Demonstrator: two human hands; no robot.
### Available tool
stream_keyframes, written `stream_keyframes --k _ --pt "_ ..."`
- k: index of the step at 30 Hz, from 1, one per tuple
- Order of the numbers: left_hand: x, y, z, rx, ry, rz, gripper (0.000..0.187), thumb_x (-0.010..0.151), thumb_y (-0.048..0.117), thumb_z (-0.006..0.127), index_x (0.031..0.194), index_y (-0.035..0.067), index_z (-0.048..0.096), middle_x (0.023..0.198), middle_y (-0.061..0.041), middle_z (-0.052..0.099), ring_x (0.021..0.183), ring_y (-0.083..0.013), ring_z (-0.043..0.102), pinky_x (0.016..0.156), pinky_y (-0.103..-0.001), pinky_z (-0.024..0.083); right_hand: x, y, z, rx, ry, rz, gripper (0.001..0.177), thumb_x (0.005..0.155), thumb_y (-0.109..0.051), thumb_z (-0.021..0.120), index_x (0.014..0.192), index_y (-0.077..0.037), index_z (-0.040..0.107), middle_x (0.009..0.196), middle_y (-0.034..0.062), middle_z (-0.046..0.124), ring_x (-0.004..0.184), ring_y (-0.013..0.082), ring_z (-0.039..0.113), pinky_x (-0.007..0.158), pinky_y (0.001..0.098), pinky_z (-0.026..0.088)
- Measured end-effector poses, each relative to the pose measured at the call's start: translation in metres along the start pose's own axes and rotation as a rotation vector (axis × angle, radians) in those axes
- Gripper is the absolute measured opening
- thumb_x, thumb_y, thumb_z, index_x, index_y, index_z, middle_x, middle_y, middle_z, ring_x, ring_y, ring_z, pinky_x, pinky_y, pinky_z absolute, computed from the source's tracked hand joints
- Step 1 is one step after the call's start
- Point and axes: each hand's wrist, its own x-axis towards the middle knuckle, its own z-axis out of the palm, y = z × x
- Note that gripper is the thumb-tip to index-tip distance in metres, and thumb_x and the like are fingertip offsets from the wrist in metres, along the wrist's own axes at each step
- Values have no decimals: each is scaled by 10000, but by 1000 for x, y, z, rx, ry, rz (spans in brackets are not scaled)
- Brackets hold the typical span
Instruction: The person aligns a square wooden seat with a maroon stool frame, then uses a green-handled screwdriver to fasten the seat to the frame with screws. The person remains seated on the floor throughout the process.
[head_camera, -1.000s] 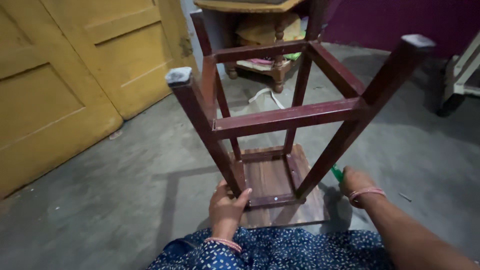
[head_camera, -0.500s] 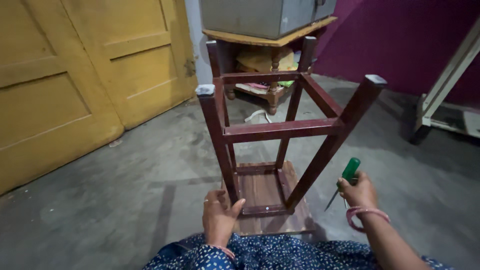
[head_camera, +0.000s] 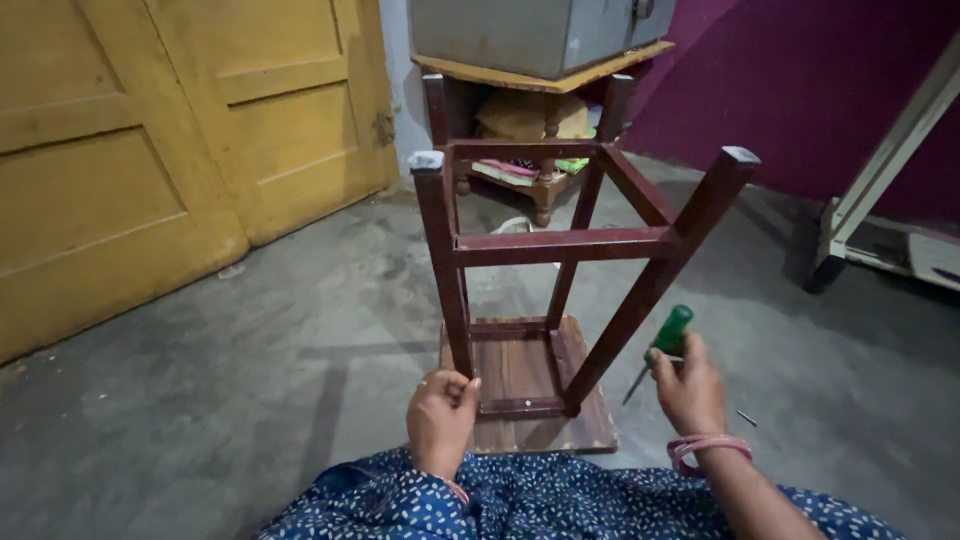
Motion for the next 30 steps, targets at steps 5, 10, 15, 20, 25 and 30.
stream_keyframes --k 5,10,15,20,25,30 --pt "-4 9 3 -104 -108 -84 120 826 184 786 843 85 721 775 -82 763 666 -223 743 626 -346 574 -26 -23 4 270 -67 -267 415 941 -198 646 1295 -59 480 955 158 777 820 261 791 684 398 607" --pt "2 10 4 -168 -222 -101 92 856 164 740 914 92 747 829 -91 790 731 -215 779 674 -338 589 -36 -47 21 254 -207 -307 450 913 -200 693 1286 -48 490 900 183 760 746 250 780 635 396 591" --pt "5 13 10 -160 -274 -128 145 871 165 718 983 88 767 891 -96 801 808 -224 794 741 -334 600 -31 -55 48 305 -302 -520 479 922 -141 677 1340 -69 452 1072 181 765 973 337 768 804 417 597" --pt "11 19 20 -238 -288 -152 159 898 155 702 1019 81 774 894 -86 806 798 -192 785 729 -312 596 -21 -53 75 233 -383 -499 860 871 -118 677 1571 -124 178 1263 190 672 1067 396 712 884 455 570" --pt "19 27 32 -250 -308 -254 182 902 178 713 1060 116 778 867 -78 800 759 -166 771 703 -295 589 -5 -45 100 174 -415 -494 963 824 -75 710 1594 -102 131 1629 296 153 1243 466 531 990 476 497" --pt "26 30 35 -259 -356 -259 199 920 179 687 1096 120 760 873 -86 802 796 -153 787 717 -293 594 5 -40 115 187 -361 -695 716 811 -8 708 1423 -37 338 1623 329 126 1518 491 102 1191 488 261"
